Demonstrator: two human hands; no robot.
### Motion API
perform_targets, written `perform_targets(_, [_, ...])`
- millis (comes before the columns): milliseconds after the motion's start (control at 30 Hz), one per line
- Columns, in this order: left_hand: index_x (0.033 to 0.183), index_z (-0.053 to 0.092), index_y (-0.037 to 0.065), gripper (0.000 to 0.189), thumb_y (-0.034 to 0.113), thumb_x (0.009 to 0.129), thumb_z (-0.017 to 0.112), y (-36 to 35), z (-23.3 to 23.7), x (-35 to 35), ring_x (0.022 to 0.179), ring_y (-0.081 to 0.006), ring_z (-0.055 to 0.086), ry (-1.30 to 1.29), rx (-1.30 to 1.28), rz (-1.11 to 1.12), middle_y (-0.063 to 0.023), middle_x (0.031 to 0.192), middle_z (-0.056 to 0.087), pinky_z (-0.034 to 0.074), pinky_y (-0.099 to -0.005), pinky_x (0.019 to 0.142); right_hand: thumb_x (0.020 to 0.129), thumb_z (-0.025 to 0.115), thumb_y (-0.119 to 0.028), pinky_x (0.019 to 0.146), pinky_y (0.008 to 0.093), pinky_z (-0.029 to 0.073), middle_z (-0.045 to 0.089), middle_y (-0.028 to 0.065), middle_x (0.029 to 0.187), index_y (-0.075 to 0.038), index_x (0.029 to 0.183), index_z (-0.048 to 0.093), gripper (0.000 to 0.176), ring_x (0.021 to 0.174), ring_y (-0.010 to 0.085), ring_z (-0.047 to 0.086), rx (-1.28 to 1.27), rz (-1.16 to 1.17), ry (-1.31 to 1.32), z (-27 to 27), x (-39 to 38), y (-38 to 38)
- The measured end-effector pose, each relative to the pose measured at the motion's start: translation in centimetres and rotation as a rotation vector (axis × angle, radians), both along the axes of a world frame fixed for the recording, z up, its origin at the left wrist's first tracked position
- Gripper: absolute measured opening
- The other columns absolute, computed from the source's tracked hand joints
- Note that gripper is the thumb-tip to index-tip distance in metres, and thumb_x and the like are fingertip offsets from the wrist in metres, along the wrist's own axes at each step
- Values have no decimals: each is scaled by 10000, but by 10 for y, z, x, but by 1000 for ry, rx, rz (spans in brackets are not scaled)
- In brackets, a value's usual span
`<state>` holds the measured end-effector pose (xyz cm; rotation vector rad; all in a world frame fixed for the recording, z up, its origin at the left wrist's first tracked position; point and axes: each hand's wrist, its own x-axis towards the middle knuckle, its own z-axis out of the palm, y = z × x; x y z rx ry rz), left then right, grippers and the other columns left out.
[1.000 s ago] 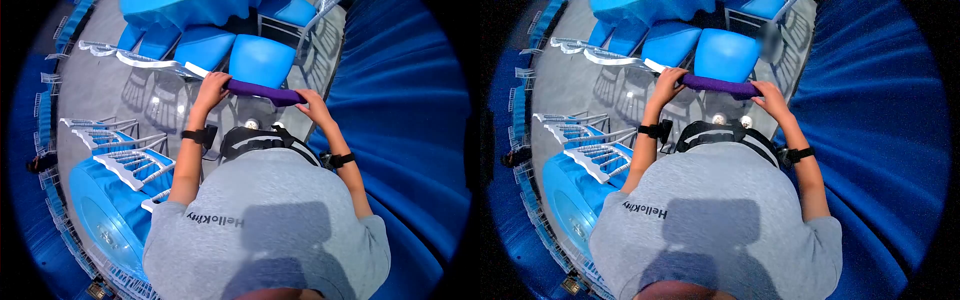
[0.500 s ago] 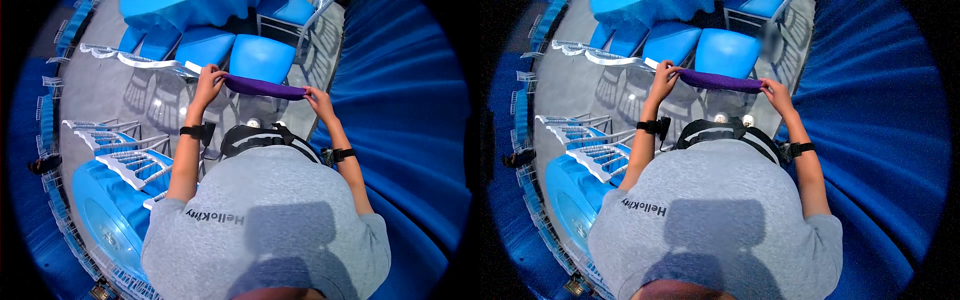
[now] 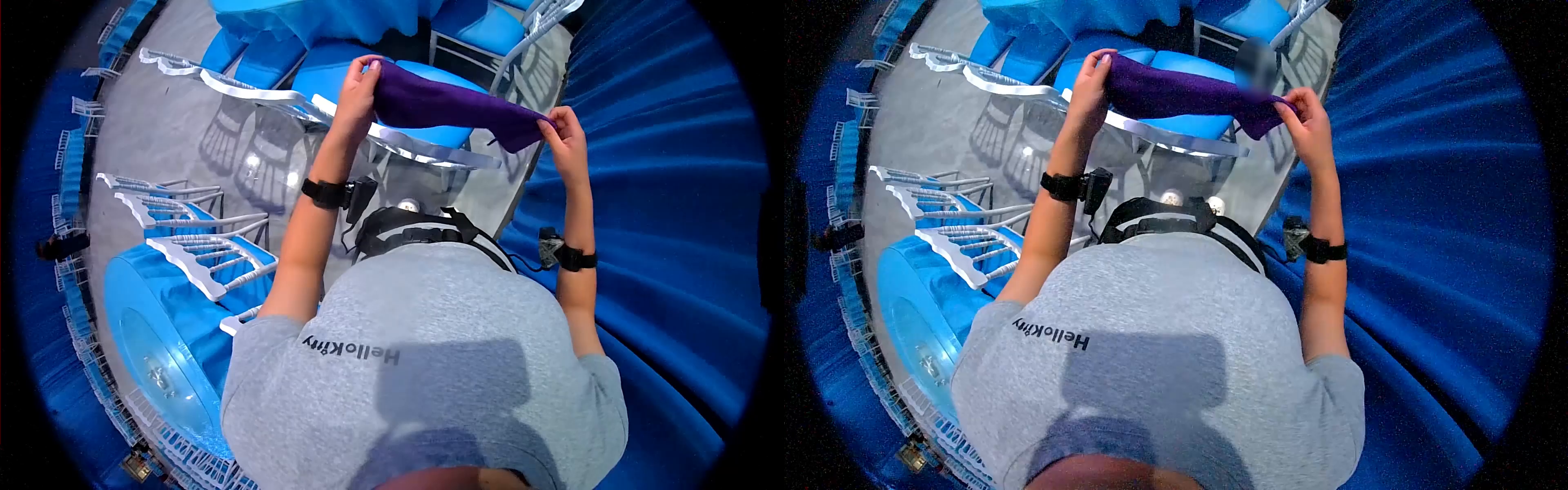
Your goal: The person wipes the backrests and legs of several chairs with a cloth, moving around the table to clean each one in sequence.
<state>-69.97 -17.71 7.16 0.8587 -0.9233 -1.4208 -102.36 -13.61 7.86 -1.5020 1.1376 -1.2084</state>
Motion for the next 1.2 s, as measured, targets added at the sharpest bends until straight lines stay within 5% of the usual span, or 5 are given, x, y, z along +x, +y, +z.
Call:
perform_targets(167, [1157, 294, 44, 431, 78, 822, 564, 1, -7, -14, 817, -138, 541, -82, -185, -32, -90, 934, 545, 446, -243, 711, 791, 591, -28, 620, 165, 366, 487, -29, 757, -43, 862, 481, 132, 690, 35, 459, -8, -90, -160, 22, 6, 6])
perform_targets(467, [812, 568, 33, 115, 146, 834, 572, -22, -37, -22, 673, -60, 492, -129, -160, 191, 17, 739, 551, 388, -179, 637, 778, 610, -27, 689, 181, 385, 532, 7, 816, -27, 846, 504, 126, 758, 67, 486, -33, -150, 14, 41, 0, 29])
perform_targets(600, [837, 553, 18, 155, 171, 855, 542, -30, -45, -26, 625, -61, 449, -428, -290, 425, 22, 725, 520, 378, -192, 589, 776, 607, -18, 727, 200, 400, 557, 36, 855, -18, 838, 507, 117, 792, 87, 502, -38, -209, 8, 39, -5, 33])
perform_targets(1033, [780, 498, -12, 179, 148, 861, 488, -28, -28, -35, 567, -149, 488, -663, -290, 633, -83, 637, 525, 389, -287, 521, 753, 613, 18, 746, 213, 421, 581, 63, 870, 2, 822, 519, 117, 810, 103, 531, -25, -221, 55, 38, 20, 44])
perform_targets(1200, [777, 516, 2, 166, 150, 853, 509, -39, -51, -28, 537, -82, 456, -464, -110, 505, -34, 614, 519, 352, -236, 483, 749, 618, 19, 710, 201, 428, 581, 48, 850, 4, 823, 526, 119, 784, 91, 535, -25, -220, 48, 37, 25, 42])
